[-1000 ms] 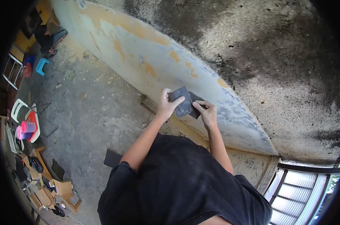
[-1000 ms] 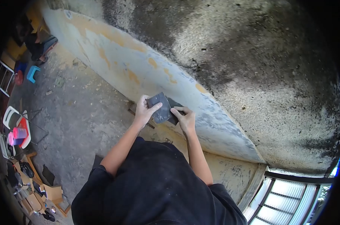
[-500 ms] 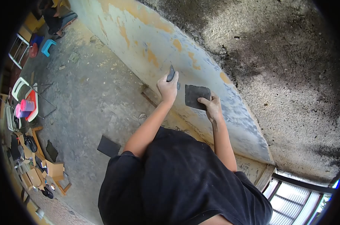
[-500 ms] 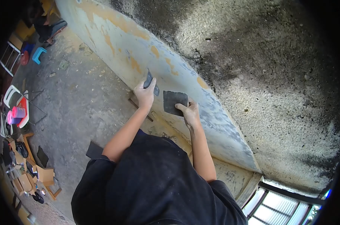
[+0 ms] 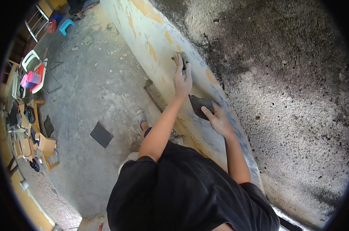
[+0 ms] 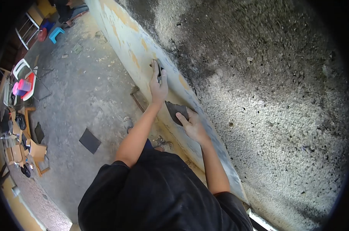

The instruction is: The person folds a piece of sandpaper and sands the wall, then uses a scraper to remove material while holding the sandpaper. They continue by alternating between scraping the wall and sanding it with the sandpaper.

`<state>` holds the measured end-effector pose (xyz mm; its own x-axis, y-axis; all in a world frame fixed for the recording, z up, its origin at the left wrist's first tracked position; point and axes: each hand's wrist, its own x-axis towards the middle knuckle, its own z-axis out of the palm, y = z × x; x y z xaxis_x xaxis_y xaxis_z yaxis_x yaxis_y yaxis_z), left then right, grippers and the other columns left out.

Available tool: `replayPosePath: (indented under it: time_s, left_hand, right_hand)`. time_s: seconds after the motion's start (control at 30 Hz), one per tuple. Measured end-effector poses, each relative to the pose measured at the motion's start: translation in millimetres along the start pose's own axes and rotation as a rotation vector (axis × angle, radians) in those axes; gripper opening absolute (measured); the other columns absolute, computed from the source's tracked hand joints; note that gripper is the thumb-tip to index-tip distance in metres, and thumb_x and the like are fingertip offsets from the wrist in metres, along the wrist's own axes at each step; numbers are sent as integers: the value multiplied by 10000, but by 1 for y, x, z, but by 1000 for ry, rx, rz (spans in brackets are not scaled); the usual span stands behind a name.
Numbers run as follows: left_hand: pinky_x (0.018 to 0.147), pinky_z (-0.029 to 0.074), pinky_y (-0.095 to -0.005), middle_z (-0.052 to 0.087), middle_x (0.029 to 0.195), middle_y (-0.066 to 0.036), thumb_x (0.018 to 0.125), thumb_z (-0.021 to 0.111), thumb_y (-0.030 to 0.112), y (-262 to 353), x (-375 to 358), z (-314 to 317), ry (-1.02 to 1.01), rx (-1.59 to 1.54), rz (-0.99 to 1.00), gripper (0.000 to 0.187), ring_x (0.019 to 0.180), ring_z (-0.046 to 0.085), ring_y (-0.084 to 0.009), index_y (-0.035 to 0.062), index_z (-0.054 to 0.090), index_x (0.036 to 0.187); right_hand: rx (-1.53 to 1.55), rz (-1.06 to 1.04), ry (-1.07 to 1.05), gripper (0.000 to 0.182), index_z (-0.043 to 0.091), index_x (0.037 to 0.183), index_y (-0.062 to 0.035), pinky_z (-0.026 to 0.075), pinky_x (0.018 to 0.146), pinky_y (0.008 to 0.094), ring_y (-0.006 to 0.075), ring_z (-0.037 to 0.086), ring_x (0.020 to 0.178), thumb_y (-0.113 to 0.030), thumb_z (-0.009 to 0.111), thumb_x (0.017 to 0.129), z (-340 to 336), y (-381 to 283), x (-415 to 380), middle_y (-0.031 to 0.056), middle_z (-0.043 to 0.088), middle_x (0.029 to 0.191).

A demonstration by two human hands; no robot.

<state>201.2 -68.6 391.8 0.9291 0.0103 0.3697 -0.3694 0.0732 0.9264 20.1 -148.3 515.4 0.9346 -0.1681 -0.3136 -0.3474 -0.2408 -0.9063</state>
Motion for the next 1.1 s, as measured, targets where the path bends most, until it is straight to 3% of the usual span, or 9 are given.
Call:
replayPosePath:
  time_s: [0.1,0.2,0.5,0.57,0.6,0.67,0.83,1.0,1.1]
  left_hand:
    - [1250,265,-382,286,1675,-296,1100,519,176,6,-14,2,-25,16,31,618,1584,254,-353,-85,279,1606]
    - [1273,225,-441,213,1688,-319,1074,523,122,3,-34,3,-79,31,97,636,1584,211,-429,-95,253,1608]
    - [1271,236,-425,250,1683,-300,1084,495,122,1,14,-8,-112,-5,59,566,1585,227,-401,-66,334,1592]
    - [1271,238,-411,264,1677,-297,1095,480,133,13,53,-7,77,-59,-27,534,1584,240,-386,-66,367,1577]
    - [1271,238,-411,264,1677,-297,1095,480,133,10,59,-5,76,-61,-33,534,1584,240,-386,-66,367,1577]
    - [1272,235,-405,251,1687,-286,1109,459,142,5,67,2,108,17,29,534,1584,240,-383,-64,344,1588]
    - [1274,227,-396,254,1695,-263,1118,444,161,-4,-23,15,42,31,2,542,1589,236,-368,-63,325,1597]
    - [1279,213,-395,266,1697,-252,1119,425,170,-4,-11,17,22,-27,-59,544,1588,240,-375,-52,321,1605]
    - [1278,220,-404,270,1697,-248,1102,442,118,15,38,13,112,-85,-129,544,1586,245,-376,-52,324,1605]
  right_hand:
    - [-178,-91,10,338,642,1270,47,504,932,339,179,630,958,-232,563,1095,-4,3,0,124,723,1044]
    - [-200,-123,33,359,641,1268,38,507,926,354,224,636,935,-265,537,1105,-3,5,0,168,715,1030]
    - [-257,-76,101,410,654,1232,39,503,947,387,252,659,975,-327,510,1121,7,-16,-6,209,728,1067]
    - [-251,-63,120,436,650,1236,55,503,941,365,205,641,980,-341,504,1126,11,-20,0,175,729,1055]
    - [-247,-55,141,463,645,1240,70,504,935,342,158,622,984,-355,499,1130,12,-22,1,141,731,1043]
    - [-274,-48,183,468,644,1231,71,507,913,351,158,621,959,-361,498,1130,16,-27,3,154,725,1018]
    - [-345,-34,329,439,647,1210,71,516,849,382,220,656,883,-330,488,1130,25,-14,4,203,721,983]
    - [-493,-418,446,356,650,1281,52,530,811,425,359,690,827,-201,454,1125,33,-10,1,221,738,1032]
    - [-602,-598,437,325,632,1345,33,555,787,397,336,717,884,-127,475,1109,32,-2,3,219,740,1110]
